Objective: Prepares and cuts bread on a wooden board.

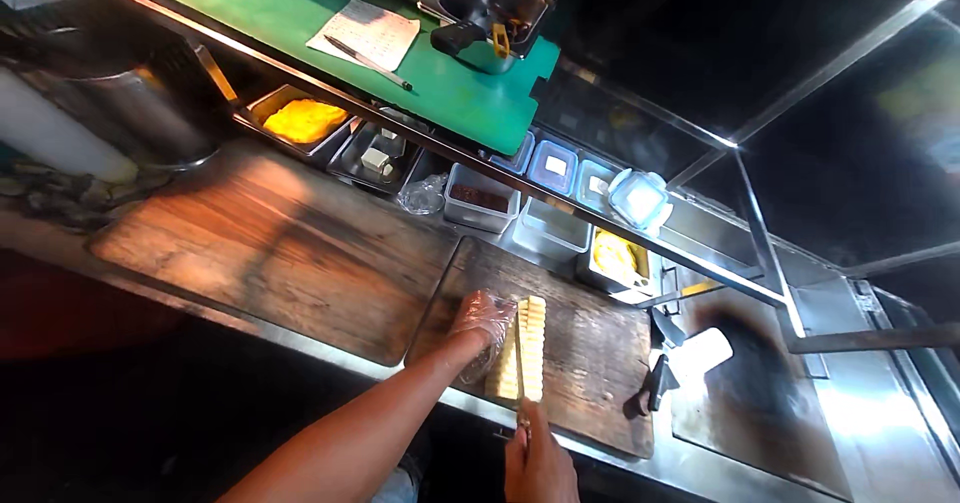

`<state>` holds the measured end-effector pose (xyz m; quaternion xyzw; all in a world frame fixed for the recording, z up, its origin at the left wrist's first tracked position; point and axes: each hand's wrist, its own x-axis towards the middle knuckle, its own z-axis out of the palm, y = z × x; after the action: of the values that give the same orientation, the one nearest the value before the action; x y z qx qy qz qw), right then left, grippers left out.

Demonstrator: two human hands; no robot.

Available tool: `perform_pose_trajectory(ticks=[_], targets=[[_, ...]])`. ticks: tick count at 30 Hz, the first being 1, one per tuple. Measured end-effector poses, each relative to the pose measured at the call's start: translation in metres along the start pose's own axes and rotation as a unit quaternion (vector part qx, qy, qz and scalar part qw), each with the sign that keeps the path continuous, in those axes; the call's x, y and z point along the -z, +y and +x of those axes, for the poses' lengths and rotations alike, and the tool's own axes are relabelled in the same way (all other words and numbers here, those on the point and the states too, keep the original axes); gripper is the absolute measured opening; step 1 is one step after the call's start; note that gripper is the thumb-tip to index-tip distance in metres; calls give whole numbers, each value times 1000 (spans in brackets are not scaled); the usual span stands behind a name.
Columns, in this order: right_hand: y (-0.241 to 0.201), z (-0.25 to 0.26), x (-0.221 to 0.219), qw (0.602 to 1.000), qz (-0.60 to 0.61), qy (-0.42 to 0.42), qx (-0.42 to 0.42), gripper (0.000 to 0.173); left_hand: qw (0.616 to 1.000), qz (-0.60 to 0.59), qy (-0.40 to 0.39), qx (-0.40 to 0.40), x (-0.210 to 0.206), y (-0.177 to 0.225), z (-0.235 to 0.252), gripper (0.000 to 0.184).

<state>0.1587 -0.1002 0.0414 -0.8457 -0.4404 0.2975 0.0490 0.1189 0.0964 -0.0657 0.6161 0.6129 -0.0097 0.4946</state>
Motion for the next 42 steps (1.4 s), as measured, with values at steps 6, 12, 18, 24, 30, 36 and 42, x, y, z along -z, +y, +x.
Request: perform_pose_trajectory(ticks=[6, 12, 18, 24, 30, 36, 42], targets=[[-14, 64, -4, 998, 19, -37, -44, 40, 1000, 5, 14, -16, 4, 10, -15, 47], [19, -35, -42, 988, 116, 97, 32, 39, 1000, -6, 27, -15, 0, -5, -8, 57], [12, -17, -56, 985, 140, 103, 4, 30, 999, -52, -7, 3, -22, -33, -18, 75], [18, -6, -79, 976, 143, 160, 16, 29, 998, -68, 5, 9, -25, -30, -13, 76], [36, -63, -102, 968, 166, 184, 48, 26, 998, -64, 10, -9, -23, -32, -12, 72], [30, 22, -106, 964, 151, 212, 51, 26, 998, -49, 16, -23, -24, -33, -16, 75], [50, -46, -136, 954, 165, 238, 76, 28, 999, -30, 7, -24, -21, -34, -12, 76]])
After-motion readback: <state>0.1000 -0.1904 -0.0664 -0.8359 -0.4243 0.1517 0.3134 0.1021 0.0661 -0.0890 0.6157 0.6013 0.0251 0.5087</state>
